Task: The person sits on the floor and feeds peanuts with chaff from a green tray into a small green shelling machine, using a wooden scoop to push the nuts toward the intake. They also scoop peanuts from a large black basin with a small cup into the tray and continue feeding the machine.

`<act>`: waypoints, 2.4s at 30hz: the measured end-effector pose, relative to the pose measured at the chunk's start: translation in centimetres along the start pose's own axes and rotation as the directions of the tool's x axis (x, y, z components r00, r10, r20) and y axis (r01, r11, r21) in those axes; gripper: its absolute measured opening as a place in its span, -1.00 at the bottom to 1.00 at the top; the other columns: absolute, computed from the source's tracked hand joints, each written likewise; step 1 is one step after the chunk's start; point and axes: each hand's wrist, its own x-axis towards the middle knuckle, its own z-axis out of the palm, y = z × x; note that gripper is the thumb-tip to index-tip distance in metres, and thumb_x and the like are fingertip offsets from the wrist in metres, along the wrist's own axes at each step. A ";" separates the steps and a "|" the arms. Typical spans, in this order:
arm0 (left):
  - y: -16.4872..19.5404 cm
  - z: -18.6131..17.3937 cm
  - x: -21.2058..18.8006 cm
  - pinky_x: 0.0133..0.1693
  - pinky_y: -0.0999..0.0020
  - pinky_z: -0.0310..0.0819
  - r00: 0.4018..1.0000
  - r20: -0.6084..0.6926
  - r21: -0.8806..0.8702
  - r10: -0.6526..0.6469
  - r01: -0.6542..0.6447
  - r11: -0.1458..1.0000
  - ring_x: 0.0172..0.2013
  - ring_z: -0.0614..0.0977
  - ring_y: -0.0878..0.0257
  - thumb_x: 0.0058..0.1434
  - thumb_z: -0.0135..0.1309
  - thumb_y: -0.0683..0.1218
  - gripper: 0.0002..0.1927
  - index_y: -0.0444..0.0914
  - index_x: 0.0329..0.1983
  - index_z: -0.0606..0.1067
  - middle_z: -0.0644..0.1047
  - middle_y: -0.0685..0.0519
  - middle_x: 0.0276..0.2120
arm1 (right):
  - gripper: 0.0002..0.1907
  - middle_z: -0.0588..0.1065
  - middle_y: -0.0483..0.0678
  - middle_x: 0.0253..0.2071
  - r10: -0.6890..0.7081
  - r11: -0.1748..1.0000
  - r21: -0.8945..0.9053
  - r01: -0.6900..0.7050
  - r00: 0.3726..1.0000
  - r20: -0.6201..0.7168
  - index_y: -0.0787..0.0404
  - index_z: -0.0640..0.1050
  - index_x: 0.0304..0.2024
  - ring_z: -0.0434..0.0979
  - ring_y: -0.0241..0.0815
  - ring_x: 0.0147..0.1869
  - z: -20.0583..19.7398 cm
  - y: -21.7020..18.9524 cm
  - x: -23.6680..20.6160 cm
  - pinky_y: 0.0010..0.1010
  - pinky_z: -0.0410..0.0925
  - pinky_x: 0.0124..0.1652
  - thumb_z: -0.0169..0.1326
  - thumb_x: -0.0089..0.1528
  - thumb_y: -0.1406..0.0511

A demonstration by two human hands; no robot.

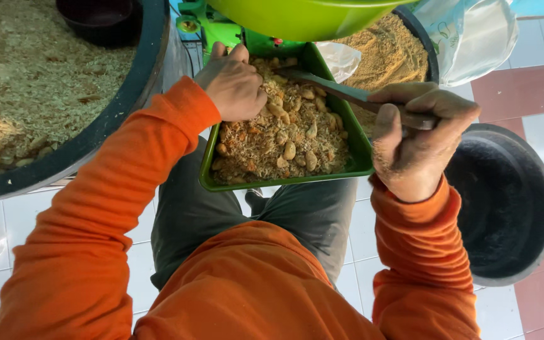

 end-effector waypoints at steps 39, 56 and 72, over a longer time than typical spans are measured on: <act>2.4 -0.8 -2.7 0.00 -0.01 0.11 0.933 -0.356 -0.076 0.047 -0.079 0.994 -0.12 0.54 0.13 0.27 -0.07 -0.02 -0.70 -0.33 -0.32 0.57 0.60 -0.07 -0.25 | -0.69 0.54 0.28 -0.03 0.160 0.955 0.247 -0.164 0.986 0.037 0.26 0.06 -0.02 0.48 -0.31 -0.36 2.2 0.8 -1.0 -0.57 0.39 -0.31 -0.03 0.53 0.39; 2.9 -0.2 -3.5 0.00 0.02 0.16 0.921 -0.386 -0.047 0.049 -0.072 0.996 -0.05 0.55 0.10 0.28 -0.01 -0.01 -0.67 -0.38 -0.22 0.58 0.61 -0.12 -0.10 | -0.71 0.58 0.25 -0.07 0.111 0.970 0.225 -0.093 0.991 -0.070 0.24 0.09 -0.03 0.46 -0.35 -0.45 2.7 -0.2 -0.1 -0.65 0.35 -0.43 -0.03 0.51 0.37; 3.1 0.0 -4.1 0.00 0.00 0.14 0.898 -0.440 -0.116 0.011 -0.069 0.991 0.00 0.52 0.10 0.28 0.05 0.00 -0.70 -0.36 -0.23 0.56 0.60 -0.10 -0.05 | -0.67 0.57 0.27 -0.02 0.110 0.985 0.129 -0.118 0.992 0.066 0.33 0.13 -0.02 0.59 -0.17 -0.22 3.7 -2.6 -0.1 -0.50 0.44 -0.24 0.06 0.45 0.44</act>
